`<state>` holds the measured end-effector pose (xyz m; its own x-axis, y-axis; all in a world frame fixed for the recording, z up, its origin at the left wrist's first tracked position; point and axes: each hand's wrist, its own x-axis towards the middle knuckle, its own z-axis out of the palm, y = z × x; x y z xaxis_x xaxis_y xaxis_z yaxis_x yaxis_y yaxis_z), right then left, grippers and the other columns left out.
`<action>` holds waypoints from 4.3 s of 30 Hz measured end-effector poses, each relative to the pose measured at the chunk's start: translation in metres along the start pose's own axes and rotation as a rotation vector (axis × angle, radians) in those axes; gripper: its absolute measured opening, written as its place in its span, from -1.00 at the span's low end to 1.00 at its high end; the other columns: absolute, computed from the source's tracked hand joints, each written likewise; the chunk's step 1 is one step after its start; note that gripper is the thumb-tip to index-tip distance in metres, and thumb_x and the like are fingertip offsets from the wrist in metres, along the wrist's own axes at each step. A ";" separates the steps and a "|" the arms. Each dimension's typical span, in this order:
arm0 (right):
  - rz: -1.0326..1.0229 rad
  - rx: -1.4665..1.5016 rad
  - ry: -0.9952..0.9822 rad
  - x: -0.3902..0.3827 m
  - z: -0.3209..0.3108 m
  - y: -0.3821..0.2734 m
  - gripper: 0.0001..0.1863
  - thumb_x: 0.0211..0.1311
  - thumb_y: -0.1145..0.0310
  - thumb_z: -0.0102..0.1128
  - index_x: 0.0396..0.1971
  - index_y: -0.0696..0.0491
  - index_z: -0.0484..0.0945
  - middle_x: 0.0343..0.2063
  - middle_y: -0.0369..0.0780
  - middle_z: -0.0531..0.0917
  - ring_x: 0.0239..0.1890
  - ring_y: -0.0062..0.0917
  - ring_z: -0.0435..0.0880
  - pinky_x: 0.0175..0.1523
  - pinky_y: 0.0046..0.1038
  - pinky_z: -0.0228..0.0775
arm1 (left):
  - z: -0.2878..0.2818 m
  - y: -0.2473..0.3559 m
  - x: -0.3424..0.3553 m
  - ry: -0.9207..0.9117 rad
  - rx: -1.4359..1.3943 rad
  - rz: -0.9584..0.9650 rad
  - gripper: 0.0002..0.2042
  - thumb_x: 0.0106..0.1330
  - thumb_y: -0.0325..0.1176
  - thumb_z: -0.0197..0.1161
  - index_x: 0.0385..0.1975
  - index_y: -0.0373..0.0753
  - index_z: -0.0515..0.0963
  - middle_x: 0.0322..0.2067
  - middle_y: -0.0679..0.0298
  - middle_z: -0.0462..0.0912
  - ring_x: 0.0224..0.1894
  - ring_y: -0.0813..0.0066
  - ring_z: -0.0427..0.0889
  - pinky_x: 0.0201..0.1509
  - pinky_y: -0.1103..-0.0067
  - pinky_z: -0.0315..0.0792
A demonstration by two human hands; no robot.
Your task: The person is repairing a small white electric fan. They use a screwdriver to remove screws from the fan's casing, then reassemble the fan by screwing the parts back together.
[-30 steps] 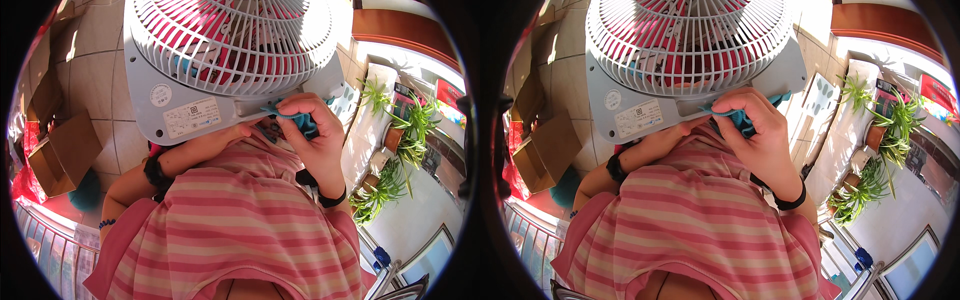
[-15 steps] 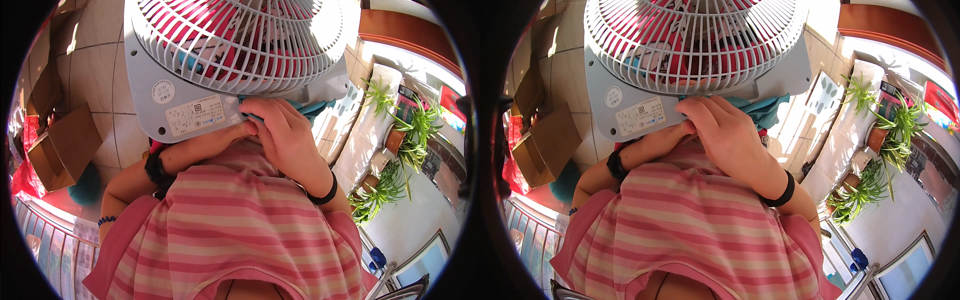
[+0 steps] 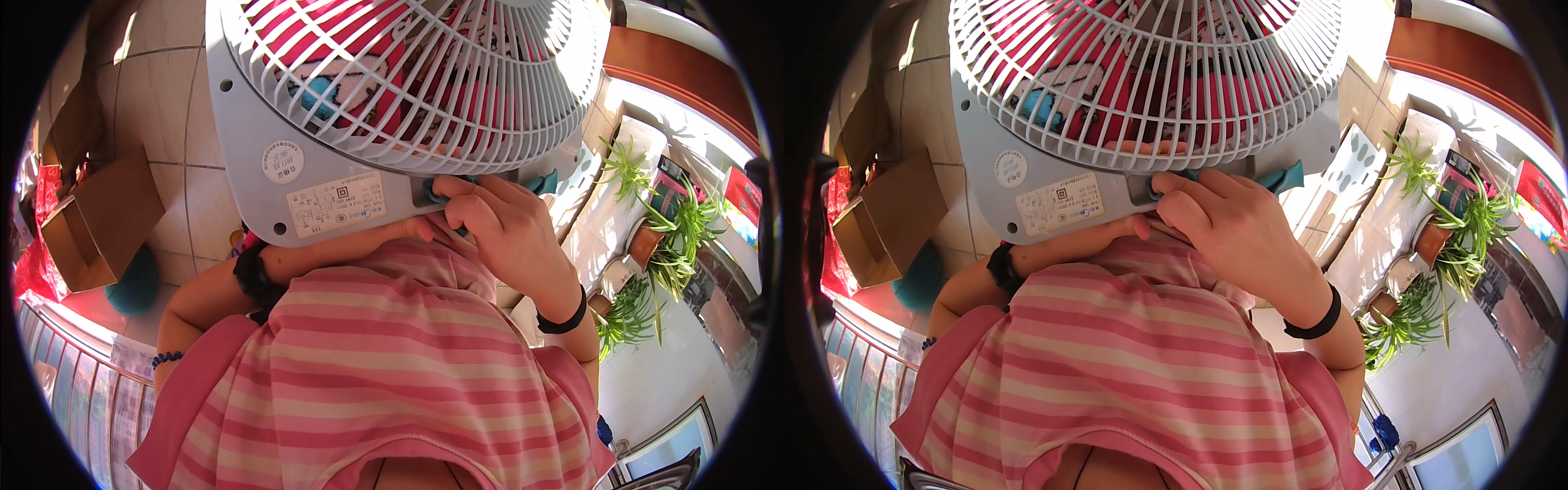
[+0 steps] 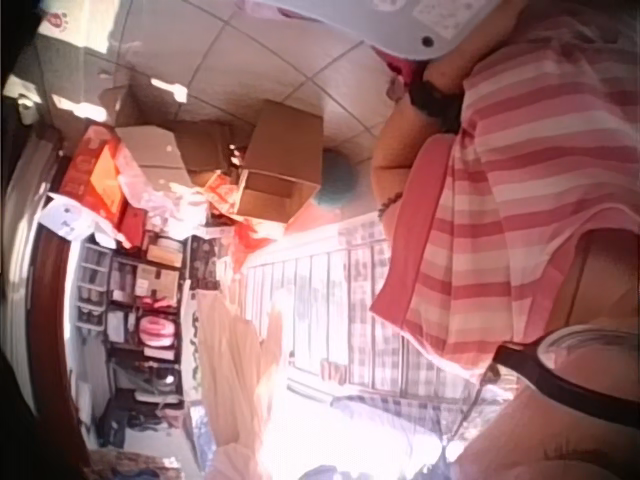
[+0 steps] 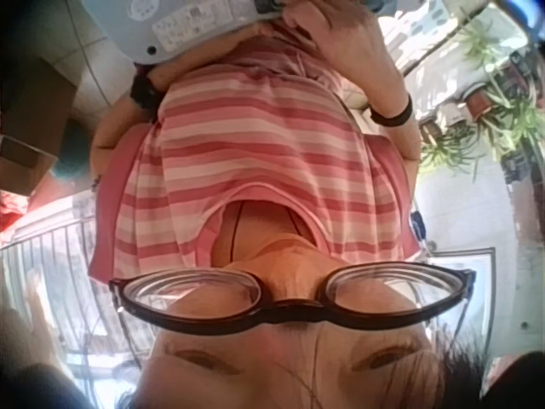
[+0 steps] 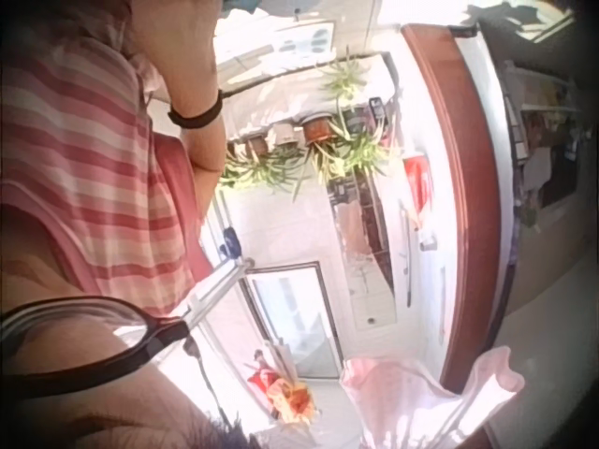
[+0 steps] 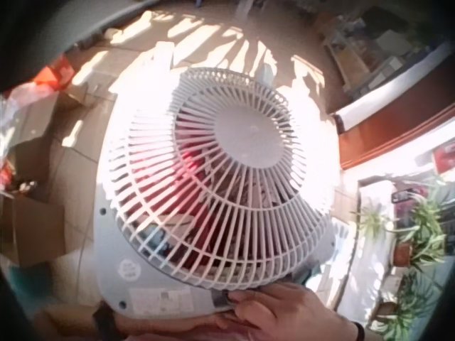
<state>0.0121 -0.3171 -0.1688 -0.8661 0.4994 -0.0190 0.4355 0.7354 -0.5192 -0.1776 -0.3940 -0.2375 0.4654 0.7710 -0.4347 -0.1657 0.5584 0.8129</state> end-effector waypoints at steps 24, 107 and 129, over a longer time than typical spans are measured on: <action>0.181 0.084 0.062 -0.027 -0.002 0.012 -0.75 -0.16 0.55 0.23 -0.42 0.10 0.39 -0.18 -0.08 0.60 -0.43 -0.32 0.57 -0.36 -0.37 0.49 | -0.007 0.019 -0.001 0.053 0.002 -0.111 -0.61 0.06 -0.40 0.31 -0.04 -0.13 0.56 -0.11 0.34 0.66 -0.13 0.56 0.60 -0.04 0.58 0.48; 1.289 0.306 1.255 -0.113 0.143 0.687 -0.83 0.09 0.43 0.31 -0.37 0.16 0.52 -0.33 -0.06 0.60 -0.31 -0.21 0.63 -0.18 -0.28 0.49 | -0.040 0.050 0.103 0.663 -0.268 -0.059 -0.11 0.03 -0.18 0.47 0.35 -0.26 0.11 0.27 0.15 0.33 0.28 0.28 0.33 0.35 0.37 0.21; 0.809 1.393 1.325 -0.155 0.043 0.240 -0.80 0.33 0.53 0.14 -0.08 0.18 0.58 -0.30 -0.25 0.66 -0.31 -0.67 0.59 -0.15 -0.64 0.45 | -0.008 -0.010 0.004 0.315 -0.547 0.204 -0.08 0.01 -0.20 0.48 0.36 -0.27 0.08 0.30 0.13 0.29 0.31 0.26 0.30 0.37 0.35 0.19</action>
<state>0.2400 -0.2378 -0.3275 0.3137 0.8766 -0.3650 -0.4408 -0.2060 -0.8736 -0.1814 -0.3944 -0.2504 0.1155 0.8838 -0.4533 -0.6798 0.4031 0.6127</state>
